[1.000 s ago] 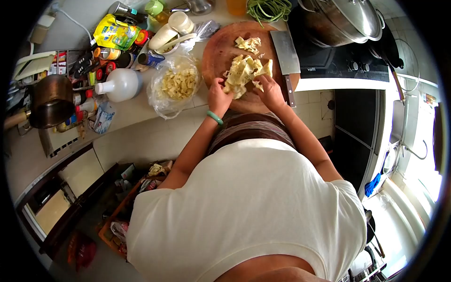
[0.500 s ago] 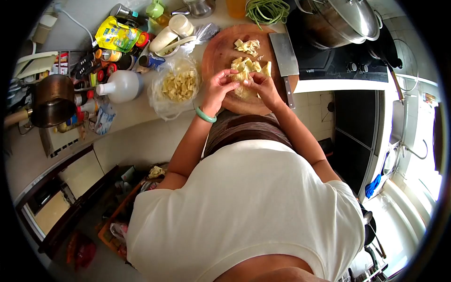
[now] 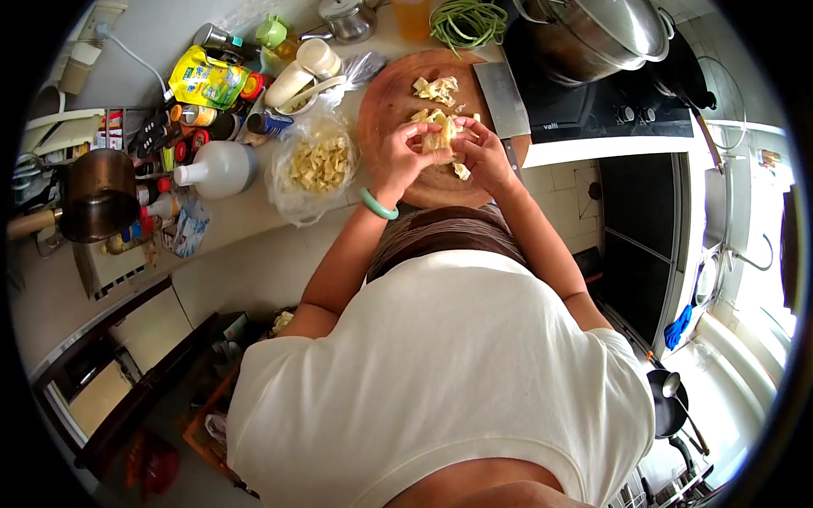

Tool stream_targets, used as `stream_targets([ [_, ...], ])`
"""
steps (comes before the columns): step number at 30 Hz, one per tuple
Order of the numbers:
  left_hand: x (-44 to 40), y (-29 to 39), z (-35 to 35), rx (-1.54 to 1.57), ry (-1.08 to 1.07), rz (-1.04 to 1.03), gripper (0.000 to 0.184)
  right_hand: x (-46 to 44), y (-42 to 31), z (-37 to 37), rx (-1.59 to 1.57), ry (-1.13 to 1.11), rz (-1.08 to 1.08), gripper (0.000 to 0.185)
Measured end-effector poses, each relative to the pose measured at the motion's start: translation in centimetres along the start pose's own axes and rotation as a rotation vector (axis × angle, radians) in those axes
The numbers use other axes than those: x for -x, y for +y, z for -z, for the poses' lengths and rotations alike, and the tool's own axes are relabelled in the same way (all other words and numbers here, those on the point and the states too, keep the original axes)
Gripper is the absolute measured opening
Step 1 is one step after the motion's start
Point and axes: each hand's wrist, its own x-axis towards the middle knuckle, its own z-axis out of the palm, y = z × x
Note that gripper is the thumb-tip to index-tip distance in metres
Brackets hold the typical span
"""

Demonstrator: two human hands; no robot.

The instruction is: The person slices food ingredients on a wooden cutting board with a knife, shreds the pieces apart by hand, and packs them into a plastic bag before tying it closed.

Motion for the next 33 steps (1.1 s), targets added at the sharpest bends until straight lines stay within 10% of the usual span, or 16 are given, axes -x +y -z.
stream_targets([
  [3,0.3,0.4,-1.1,-0.510,0.205,-0.406,0.042,0.1,0.1,0.3,-0.005,-0.011,0.042,0.031],
  [17,0.3,1.6,1.3,-0.423,-0.111,-0.526,0.043,0.3,-2.7,-1.1,-0.286,-0.037,-0.185,0.027],
  [33,-0.8,1.0,0.6,-0.384,0.033,-0.641,0.020,1.3,-3.4,-1.7,-0.056,-0.084,-0.073,0.045],
])
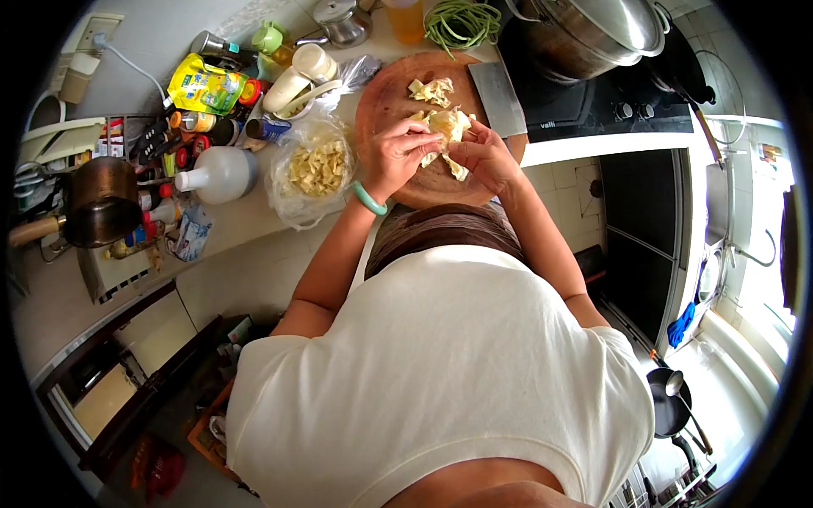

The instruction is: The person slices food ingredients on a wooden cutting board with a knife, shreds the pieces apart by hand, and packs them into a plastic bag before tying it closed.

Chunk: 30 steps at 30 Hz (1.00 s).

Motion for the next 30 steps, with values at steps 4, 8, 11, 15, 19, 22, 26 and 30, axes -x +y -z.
stream_targets([
  [4,-0.2,0.4,0.3,0.042,0.003,0.037,0.012,0.1,-0.3,-0.3,0.006,-0.013,-0.014,0.043],
  [8,-0.4,1.2,0.6,0.169,0.040,0.171,0.005,-0.3,-0.1,-0.3,0.032,-0.009,0.025,0.043],
  [11,0.0,0.9,0.0,0.169,0.084,0.258,0.006,0.0,-0.4,-1.0,0.048,0.002,0.026,0.044],
  [15,0.7,0.0,-0.8,0.356,0.195,0.394,0.015,0.0,-0.7,-1.4,0.062,-0.012,0.058,0.043],
  [19,-1.3,2.7,0.3,0.020,0.220,0.222,0.020,0.2,-1.0,-2.2,0.020,-0.034,0.046,0.042],
  [22,-1.8,2.5,1.2,-0.270,0.116,-0.039,0.024,0.2,-1.0,-1.9,0.015,-0.081,0.059,0.039],
  [26,-2.7,3.2,1.8,-0.303,0.019,-0.088,0.025,0.1,-1.5,-1.9,0.012,-0.026,-0.006,0.029],
  [30,-3.2,3.5,2.1,-0.305,-0.038,-0.105,0.021,0.0,-1.2,-1.5,0.185,0.037,0.031,0.027],
])
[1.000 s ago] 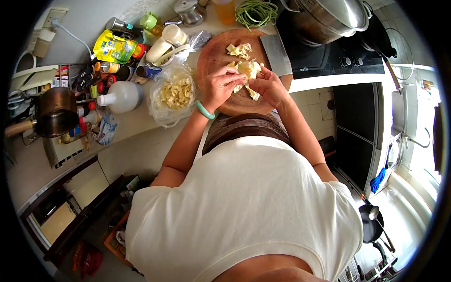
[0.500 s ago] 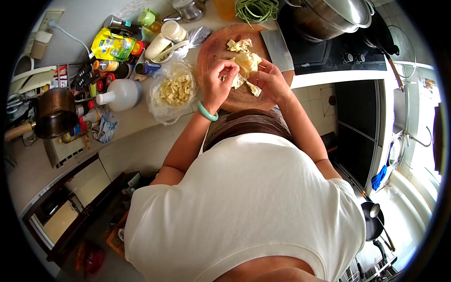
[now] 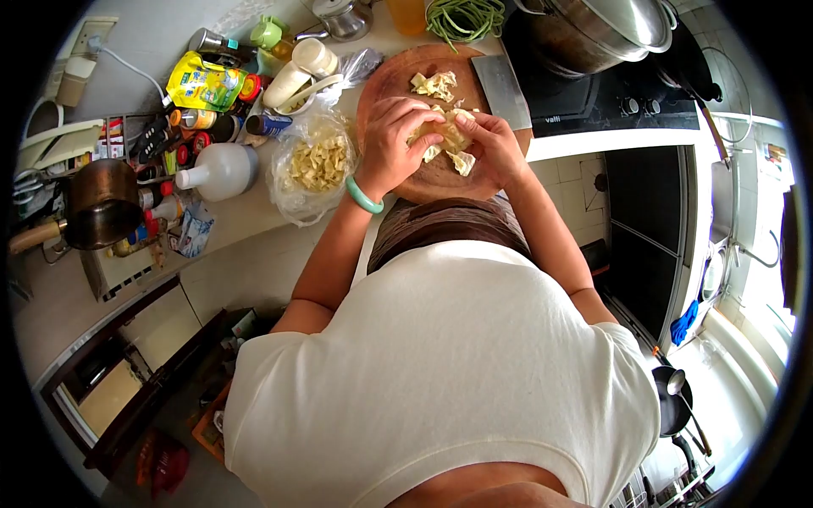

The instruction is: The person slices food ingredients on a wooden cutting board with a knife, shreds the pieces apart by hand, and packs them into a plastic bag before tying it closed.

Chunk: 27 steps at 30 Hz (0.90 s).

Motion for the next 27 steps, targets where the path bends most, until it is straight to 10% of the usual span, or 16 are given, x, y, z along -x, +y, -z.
stream_targets([
  [27,0.9,0.0,0.2,-0.017,0.026,-0.037,0.013,0.8,-1.2,-2.0,0.466,0.255,0.256,0.036],
])
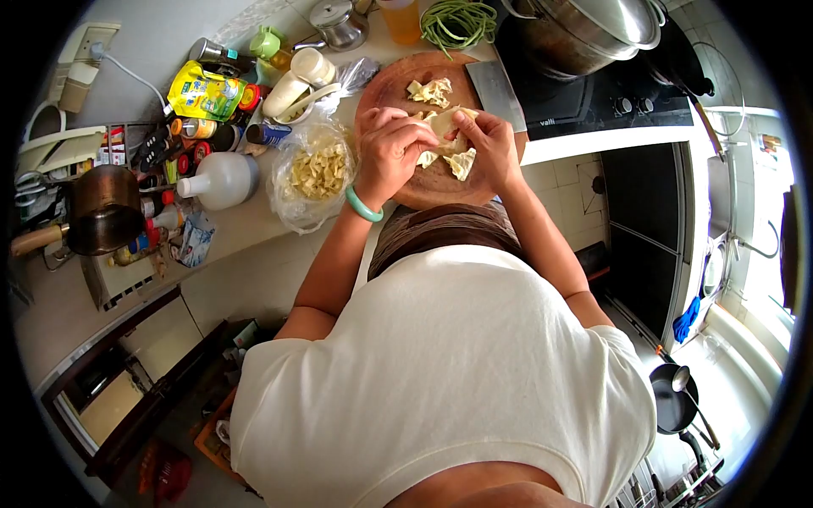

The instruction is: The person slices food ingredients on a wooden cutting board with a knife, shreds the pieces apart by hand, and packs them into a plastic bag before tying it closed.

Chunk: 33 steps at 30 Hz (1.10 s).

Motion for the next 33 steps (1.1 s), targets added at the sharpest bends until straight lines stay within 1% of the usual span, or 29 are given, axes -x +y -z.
stream_targets([
  [1,0.0,0.2,0.0,0.000,0.000,-0.001,0.013,0.2,0.0,-0.1,0.000,0.000,0.001,0.036],
  [3,0.1,0.5,0.0,0.117,0.012,0.169,0.008,0.3,0.0,-0.2,-0.276,-0.085,-0.100,0.031],
  [4,0.1,0.4,-0.1,0.116,0.013,0.168,0.008,0.2,0.3,0.0,-0.276,-0.085,-0.099,0.031],
  [6,0.3,-0.2,-0.4,0.178,0.036,0.181,0.003,0.0,1.0,0.6,-0.118,-0.202,-0.037,0.029],
  [7,0.5,-0.3,-0.5,0.177,0.036,0.180,0.003,0.1,1.2,0.7,-0.118,-0.202,-0.036,0.029],
  [9,0.8,-0.6,-0.6,0.310,0.027,0.259,0.002,0.2,1.4,0.9,-0.202,-0.230,-0.107,0.028],
  [10,1.0,-0.7,-0.7,0.310,0.026,0.258,0.002,0.2,1.5,0.9,-0.203,-0.230,-0.107,0.028],
  [12,1.4,-0.9,-0.9,0.655,-0.027,0.488,0.003,0.3,1.6,1.0,-0.482,-0.259,-0.254,0.027],
  [13,1.5,-0.9,-1.0,0.655,-0.028,0.487,0.003,0.3,1.5,1.1,-0.482,-0.259,-0.254,0.027],
  [15,1.8,-0.7,-1.2,1.054,0.009,0.719,0.008,0.4,1.0,1.1,-0.719,-0.274,-0.357,0.029],
  [16,2.0,-1.0,-1.5,1.053,0.008,0.718,0.008,0.5,0.8,1.0,-0.720,-0.274,-0.355,0.029],
  [18,2.2,-1.6,-2.0,1.357,0.079,0.845,0.018,0.7,0.5,0.5,-0.595,-0.264,-0.268,0.034],
  [19,2.3,-1.6,-2.1,1.356,0.080,0.843,0.018,0.7,0.6,0.4,-0.596,-0.266,-0.267,0.034],
  [21,2.2,-1.2,-2.2,1.523,0.107,1.002,0.024,0.6,1.0,0.1,-0.331,-0.231,-0.120,0.038],
  [22,2.1,-0.8,-2.3,1.523,0.104,1.000,0.024,0.7,0.8,-0.2,-0.269,-0.186,-0.078,0.040],
  [23,1.9,-0.4,-2.3,1.594,0.088,1.041,0.026,0.6,1.2,-0.2,-0.270,-0.184,-0.077,0.040],
  [24,1.8,-0.2,-2.3,1.664,0.074,1.083,0.028,0.6,1.5,-0.4,-0.091,-0.084,0.040,0.041],
  [25,2.4,-0.7,-2.6,1.663,0.073,1.083,0.028,0.5,1.7,-0.5,0.088,0.015,0.155,0.043],
  [27,3.7,-2.0,-3.3,1.923,0.015,1.063,0.030,0.9,1.2,-0.5,0.101,0.059,0.174,0.040],
  [29,3.9,-2.0,-3.6,1.927,0.021,1.047,0.030,1.4,0.5,-0.3,0.315,0.056,0.243,0.032],
  [30,3.8,-1.8,-3.6,1.931,0.028,1.032,0.030,1.6,0.2,-0.5,0.314,0.057,0.243,0.032],
  [32,3.7,-1.7,-3.8,1.948,0.004,1.043,0.029,1.8,-0.1,-1.1,0.356,0.086,0.422,0.026],
  [33,3.7,-1.6,-3.8,1.966,-0.019,1.053,0.029,2.0,-0.2,-1.2,0.355,0.086,0.423,0.026],
])
